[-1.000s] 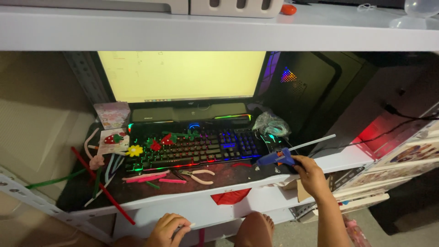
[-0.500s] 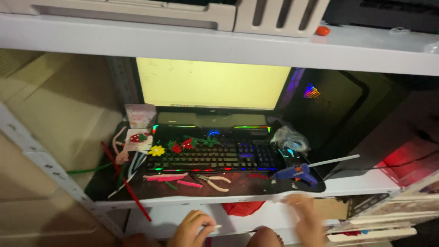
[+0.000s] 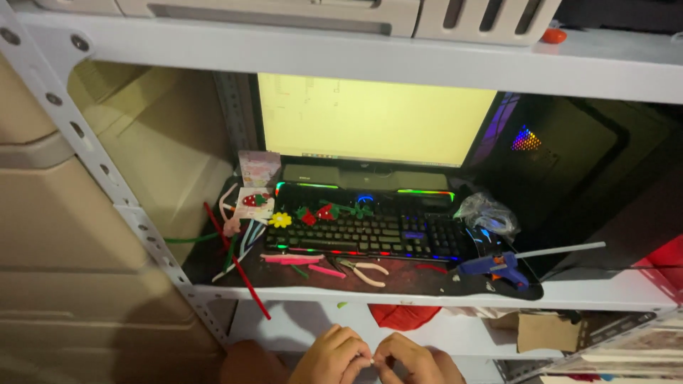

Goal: Crafting small items using colorful pipe cleaners by bending and twisting them at a desk.

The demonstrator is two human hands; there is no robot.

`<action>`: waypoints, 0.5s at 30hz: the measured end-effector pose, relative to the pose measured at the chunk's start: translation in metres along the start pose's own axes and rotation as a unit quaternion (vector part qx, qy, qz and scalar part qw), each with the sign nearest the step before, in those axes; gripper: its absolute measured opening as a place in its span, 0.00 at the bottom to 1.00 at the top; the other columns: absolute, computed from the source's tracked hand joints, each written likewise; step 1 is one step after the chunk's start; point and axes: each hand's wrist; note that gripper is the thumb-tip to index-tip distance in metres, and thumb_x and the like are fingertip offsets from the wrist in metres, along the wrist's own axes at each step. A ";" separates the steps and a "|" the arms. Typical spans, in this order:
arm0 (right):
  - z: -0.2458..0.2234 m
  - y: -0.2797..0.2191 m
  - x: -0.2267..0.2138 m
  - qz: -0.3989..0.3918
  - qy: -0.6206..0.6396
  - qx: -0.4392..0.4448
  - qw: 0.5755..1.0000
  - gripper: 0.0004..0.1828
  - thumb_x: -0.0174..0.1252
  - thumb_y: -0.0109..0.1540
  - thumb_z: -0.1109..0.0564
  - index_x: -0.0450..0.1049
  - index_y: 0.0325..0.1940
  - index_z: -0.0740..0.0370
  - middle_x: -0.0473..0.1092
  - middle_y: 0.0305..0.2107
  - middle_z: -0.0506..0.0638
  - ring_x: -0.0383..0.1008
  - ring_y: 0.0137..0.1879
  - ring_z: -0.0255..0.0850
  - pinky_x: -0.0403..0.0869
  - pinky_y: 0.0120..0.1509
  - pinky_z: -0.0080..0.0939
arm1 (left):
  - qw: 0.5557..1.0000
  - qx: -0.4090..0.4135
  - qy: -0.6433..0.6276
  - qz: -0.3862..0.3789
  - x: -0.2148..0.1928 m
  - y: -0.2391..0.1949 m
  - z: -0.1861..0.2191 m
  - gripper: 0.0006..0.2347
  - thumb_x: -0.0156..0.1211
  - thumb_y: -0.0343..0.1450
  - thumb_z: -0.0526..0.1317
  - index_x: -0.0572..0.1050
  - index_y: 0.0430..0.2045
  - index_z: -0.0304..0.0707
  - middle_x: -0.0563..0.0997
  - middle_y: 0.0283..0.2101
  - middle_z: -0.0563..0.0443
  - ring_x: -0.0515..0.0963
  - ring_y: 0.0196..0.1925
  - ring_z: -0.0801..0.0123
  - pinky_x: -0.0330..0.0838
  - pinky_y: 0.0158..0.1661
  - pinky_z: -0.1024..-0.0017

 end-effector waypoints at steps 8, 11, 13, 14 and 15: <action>-0.065 -0.001 -0.031 -0.090 -0.108 0.282 0.949 0.02 0.63 0.54 0.35 0.79 0.31 0.22 0.72 0.13 0.18 0.73 0.26 0.15 0.65 0.42 0.22 | 0.998 0.022 0.047 0.039 -0.024 0.010 0.035 0.03 0.64 0.65 0.34 0.79 0.28 0.42 0.78 0.44 0.52 0.73 0.48 0.60 0.67 0.50 0.66; -0.025 -0.003 -0.020 -0.196 0.066 0.274 0.939 0.05 0.55 0.64 0.42 0.77 0.40 0.33 0.76 0.23 0.24 0.74 0.35 0.16 0.63 0.53 0.21 | 0.991 0.038 0.105 0.077 -0.022 0.009 0.041 0.04 0.66 0.64 0.35 0.81 0.30 0.46 0.79 0.45 0.56 0.73 0.54 0.60 0.65 0.54 0.60; 0.016 -0.007 -0.001 -0.207 0.271 0.222 0.913 0.05 0.56 0.68 0.54 0.78 0.44 0.51 0.79 0.29 0.39 0.72 0.37 0.25 0.63 0.51 0.24 | 0.984 0.053 0.140 0.101 -0.023 0.013 0.046 0.05 0.66 0.65 0.37 0.82 0.31 0.48 0.80 0.43 0.59 0.73 0.55 0.58 0.64 0.56 0.57; 0.031 -0.007 0.009 -0.209 0.356 0.170 0.895 0.04 0.57 0.67 0.59 0.77 0.43 0.57 0.78 0.28 0.43 0.69 0.35 0.28 0.62 0.45 0.25 | 0.981 0.072 0.143 0.113 -0.026 0.016 0.049 0.03 0.65 0.65 0.37 0.81 0.30 0.47 0.80 0.40 0.60 0.74 0.52 0.61 0.65 0.54 0.59; 0.046 -0.008 0.019 -0.209 0.437 0.116 0.867 0.03 0.57 0.67 0.65 0.76 0.41 0.63 0.77 0.28 0.48 0.67 0.32 0.30 0.61 0.38 0.26 | 0.977 0.091 0.145 0.125 -0.029 0.020 0.053 0.02 0.63 0.66 0.37 0.80 0.28 0.47 0.80 0.37 0.61 0.75 0.48 0.64 0.66 0.53 0.61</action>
Point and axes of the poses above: each hand's wrist, its own y-axis towards the middle knuckle, its own x-axis out of the palm, z = x × y
